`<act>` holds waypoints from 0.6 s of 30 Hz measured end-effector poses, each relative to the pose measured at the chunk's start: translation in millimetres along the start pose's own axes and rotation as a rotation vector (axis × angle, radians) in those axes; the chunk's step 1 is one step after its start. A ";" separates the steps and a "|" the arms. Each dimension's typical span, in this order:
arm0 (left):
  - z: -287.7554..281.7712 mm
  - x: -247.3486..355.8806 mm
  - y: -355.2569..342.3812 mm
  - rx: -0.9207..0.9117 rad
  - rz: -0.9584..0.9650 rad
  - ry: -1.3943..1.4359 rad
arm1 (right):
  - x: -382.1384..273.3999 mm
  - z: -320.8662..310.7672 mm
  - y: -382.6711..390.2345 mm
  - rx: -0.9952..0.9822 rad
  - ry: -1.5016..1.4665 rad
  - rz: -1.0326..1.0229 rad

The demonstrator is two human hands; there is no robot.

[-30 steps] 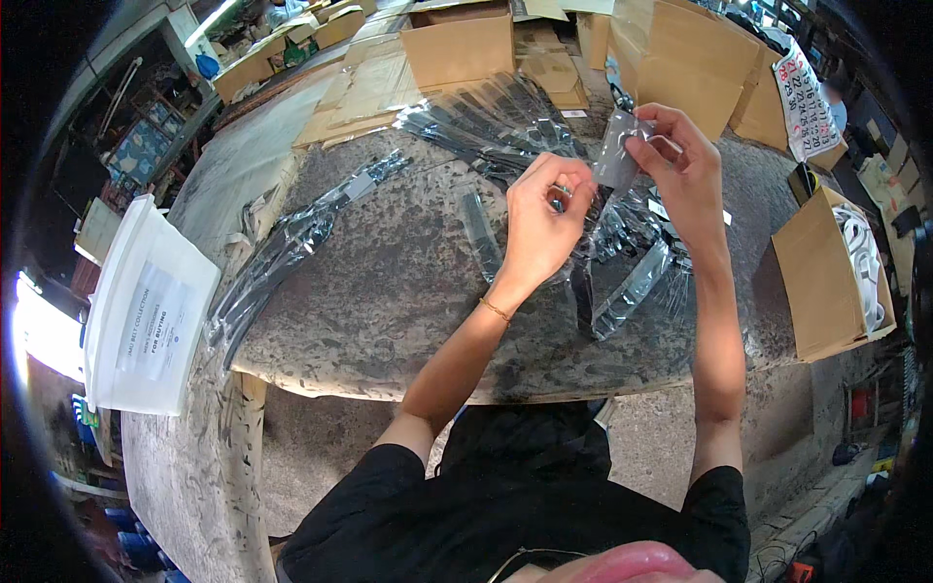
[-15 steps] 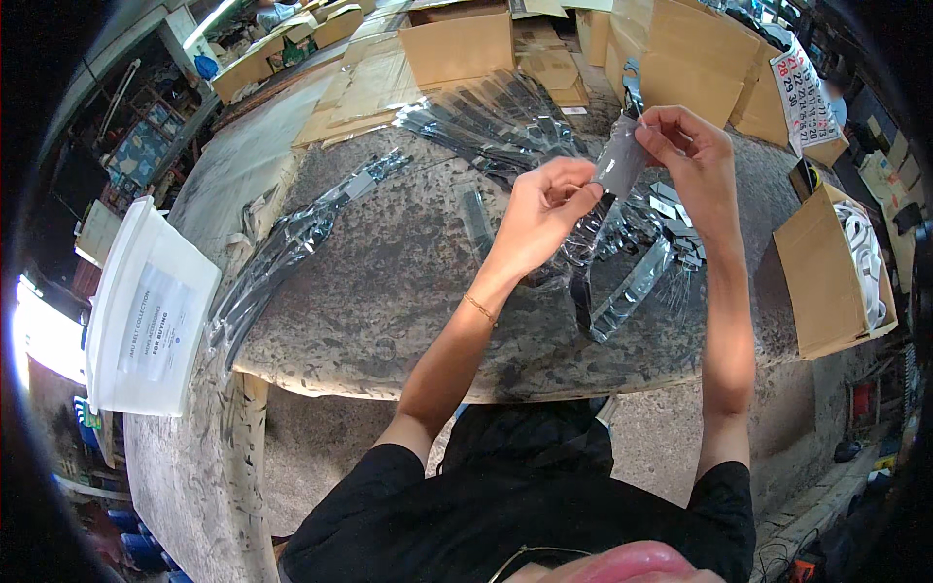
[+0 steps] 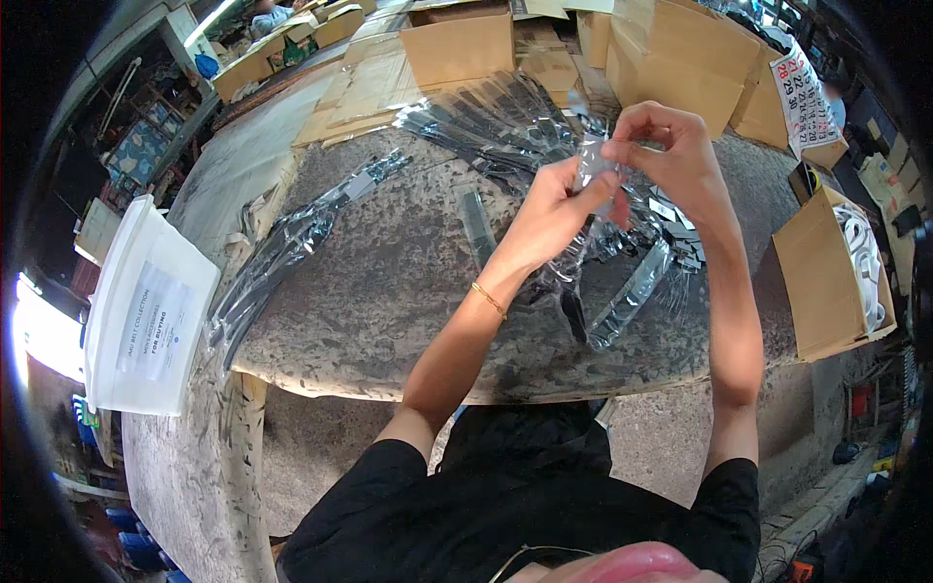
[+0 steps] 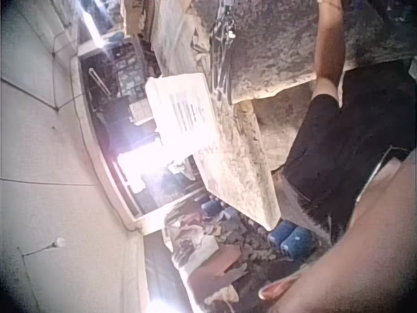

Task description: Attaching gray labels to silver-colored strips at a workshop table.

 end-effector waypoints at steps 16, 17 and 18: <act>-7.5 -2.2 3.2 -0.037 0.019 -0.084 | -15.0 12.8 3.2 -0.043 0.053 -0.055; -8.2 -3.0 3.6 -0.035 0.018 -0.083 | -19.8 13.0 4.0 -0.056 0.187 -0.044; -9.5 -2.7 4.0 -0.025 0.033 -0.090 | -21.6 12.3 2.9 -0.058 0.186 -0.043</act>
Point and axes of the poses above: each hand's wrist, its own y-axis away from the middle knuckle, its own z-axis out of the palm, x = y × z, the point moved 6 cm from there along -y, towards the middle knuckle, and after that the axes turned 3 degrees about -y, right-handed, at the moved point
